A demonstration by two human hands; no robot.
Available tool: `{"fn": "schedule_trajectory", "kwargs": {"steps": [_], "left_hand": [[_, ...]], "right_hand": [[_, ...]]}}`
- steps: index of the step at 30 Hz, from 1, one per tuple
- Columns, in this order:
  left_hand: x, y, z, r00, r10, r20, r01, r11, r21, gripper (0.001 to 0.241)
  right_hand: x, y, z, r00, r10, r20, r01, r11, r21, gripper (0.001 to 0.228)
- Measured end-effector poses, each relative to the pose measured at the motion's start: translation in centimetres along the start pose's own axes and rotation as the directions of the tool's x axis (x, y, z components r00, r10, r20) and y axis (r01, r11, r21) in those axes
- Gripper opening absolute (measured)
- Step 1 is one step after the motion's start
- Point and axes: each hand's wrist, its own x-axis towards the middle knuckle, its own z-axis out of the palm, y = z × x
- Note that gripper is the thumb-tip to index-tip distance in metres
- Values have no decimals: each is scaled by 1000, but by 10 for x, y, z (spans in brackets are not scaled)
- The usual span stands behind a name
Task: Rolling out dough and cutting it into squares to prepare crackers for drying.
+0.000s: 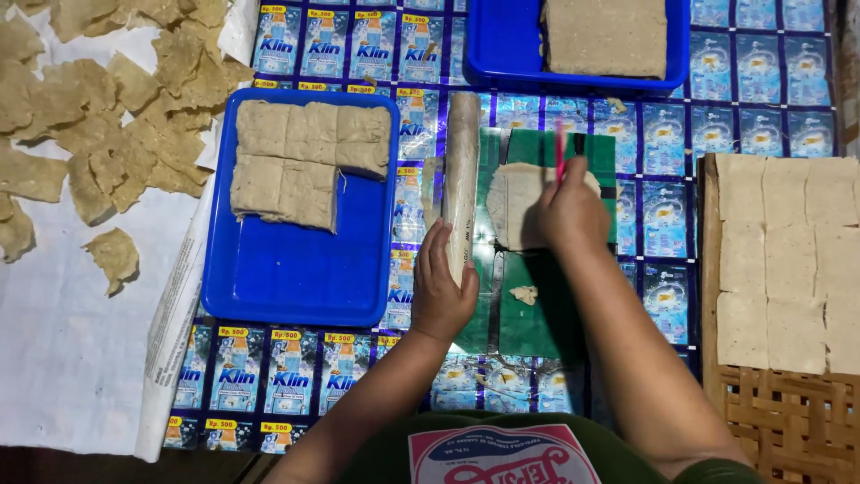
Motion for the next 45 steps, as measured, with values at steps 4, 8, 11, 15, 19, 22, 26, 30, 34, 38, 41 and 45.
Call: {"fn": "schedule_trajectory", "kwargs": {"steps": [4, 8, 11, 15, 19, 22, 26, 30, 34, 38, 41, 45], "left_hand": [[1, 2, 0, 1000, 8, -4, -7, 1000, 13, 55], [1, 10, -6, 998, -29, 62, 28, 1000, 9, 64], [2, 10, -5, 997, -35, 63, 34, 999, 22, 63], [2, 12, -6, 997, -37, 62, 36, 999, 19, 64], [0, 13, -5, 998, -37, 56, 36, 999, 6, 62], [2, 13, -4, 998, -37, 52, 37, 999, 11, 63], [0, 13, -1, 999, -27, 30, 27, 1000, 10, 63], [-1, 12, -1, 999, -31, 16, 31, 999, 18, 62], [0, 14, -1, 1000, -18, 9, 18, 1000, 15, 62], [0, 15, -1, 1000, -28, 10, 27, 999, 17, 62], [-2, 7, 4, 1000, -7, -19, 8, 1000, 28, 57], [-3, 4, 6, 998, 17, -58, -15, 999, 37, 54]], "right_hand": [[45, 7, -44, 982, -92, -167, 112, 987, 117, 64], [91, 40, -23, 980, -91, -180, 53, 977, -205, 70], [80, 48, -22, 983, -146, -109, 109, 950, -291, 66], [33, 49, -55, 993, -114, -44, 104, 977, -188, 59], [20, 109, -68, 985, -146, -95, 126, 974, -187, 47], [19, 146, -76, 905, -363, -223, 254, 879, -404, 26], [-4, 156, -97, 815, -542, -204, 414, 791, -451, 7], [-23, 158, -102, 809, -585, -59, 490, 726, -482, 6], [-29, 164, -93, 795, -605, -50, 511, 711, -482, 7], [-32, 161, -87, 767, -638, -73, 543, 706, -455, 15], [-22, 178, -65, 739, -665, -105, 559, 693, -456, 17], [-26, 164, -58, 695, -698, -173, 570, 681, -460, 8]]}}
